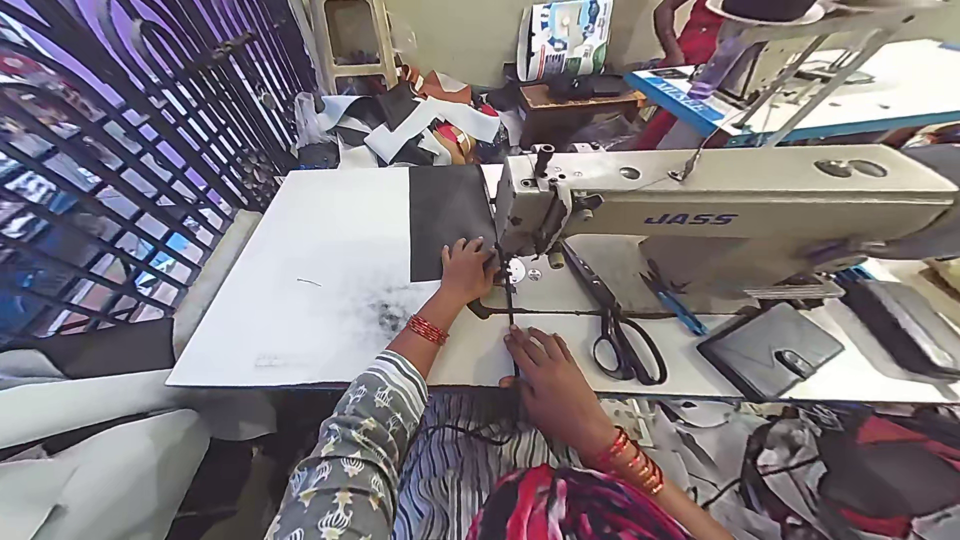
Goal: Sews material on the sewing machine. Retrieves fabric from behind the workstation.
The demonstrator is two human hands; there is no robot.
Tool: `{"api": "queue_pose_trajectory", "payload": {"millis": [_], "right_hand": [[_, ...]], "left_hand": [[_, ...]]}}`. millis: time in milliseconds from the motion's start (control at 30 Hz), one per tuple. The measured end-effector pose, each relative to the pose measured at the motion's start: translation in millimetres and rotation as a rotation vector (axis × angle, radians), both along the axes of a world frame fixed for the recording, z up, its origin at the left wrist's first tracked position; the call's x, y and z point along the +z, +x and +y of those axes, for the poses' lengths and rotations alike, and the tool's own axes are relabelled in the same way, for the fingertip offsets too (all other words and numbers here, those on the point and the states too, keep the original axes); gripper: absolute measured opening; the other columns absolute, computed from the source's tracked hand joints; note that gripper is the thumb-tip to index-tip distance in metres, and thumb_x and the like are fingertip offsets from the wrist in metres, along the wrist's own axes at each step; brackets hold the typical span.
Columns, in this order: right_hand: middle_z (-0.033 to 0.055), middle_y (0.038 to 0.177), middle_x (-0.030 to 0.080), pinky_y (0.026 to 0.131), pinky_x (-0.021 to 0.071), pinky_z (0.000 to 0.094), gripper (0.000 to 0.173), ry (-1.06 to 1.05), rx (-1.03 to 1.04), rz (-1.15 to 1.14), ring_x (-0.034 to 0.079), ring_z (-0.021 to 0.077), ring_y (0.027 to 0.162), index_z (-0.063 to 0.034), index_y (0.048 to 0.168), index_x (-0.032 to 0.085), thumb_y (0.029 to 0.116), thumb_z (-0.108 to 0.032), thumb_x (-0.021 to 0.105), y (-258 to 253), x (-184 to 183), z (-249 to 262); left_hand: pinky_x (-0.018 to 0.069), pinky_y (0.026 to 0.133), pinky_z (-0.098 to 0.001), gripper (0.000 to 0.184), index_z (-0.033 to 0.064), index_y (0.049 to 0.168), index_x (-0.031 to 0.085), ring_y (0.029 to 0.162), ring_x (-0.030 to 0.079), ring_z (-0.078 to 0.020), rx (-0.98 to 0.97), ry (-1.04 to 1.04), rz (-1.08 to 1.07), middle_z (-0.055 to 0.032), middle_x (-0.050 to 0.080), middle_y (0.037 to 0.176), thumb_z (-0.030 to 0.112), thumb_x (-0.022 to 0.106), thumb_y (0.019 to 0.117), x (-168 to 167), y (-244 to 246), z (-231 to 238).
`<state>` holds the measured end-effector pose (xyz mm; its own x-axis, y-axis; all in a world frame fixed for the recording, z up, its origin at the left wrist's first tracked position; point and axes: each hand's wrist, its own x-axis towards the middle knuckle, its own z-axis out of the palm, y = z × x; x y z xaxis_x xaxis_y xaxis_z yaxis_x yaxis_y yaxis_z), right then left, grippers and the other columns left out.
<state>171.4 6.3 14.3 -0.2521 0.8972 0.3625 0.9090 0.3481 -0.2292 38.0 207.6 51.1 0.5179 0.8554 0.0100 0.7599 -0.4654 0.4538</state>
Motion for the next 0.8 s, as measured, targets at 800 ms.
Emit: {"api": "queue_pose_trajectory", "payload": {"millis": [800], "right_hand": [[0.0199, 0.131, 0.068, 0.107, 0.0446, 0.0558, 0.039, 0.12, -0.031, 0.143, 0.066, 0.0377, 0.12, 0.0042, 0.125, 0.068, 0.0929, -0.008, 0.05, 13.9, -7.9, 3.3]], "left_hand": [[0.0013, 0.12, -0.0736, 0.037, 0.0128, 0.142, 0.061, 0.155, 0.018, -0.0442, -0.196, -0.05, -0.067, -0.0152, 0.038, 0.163, 0.021, 0.049, 0.1073, -2.2, -1.6, 22.3]]}}
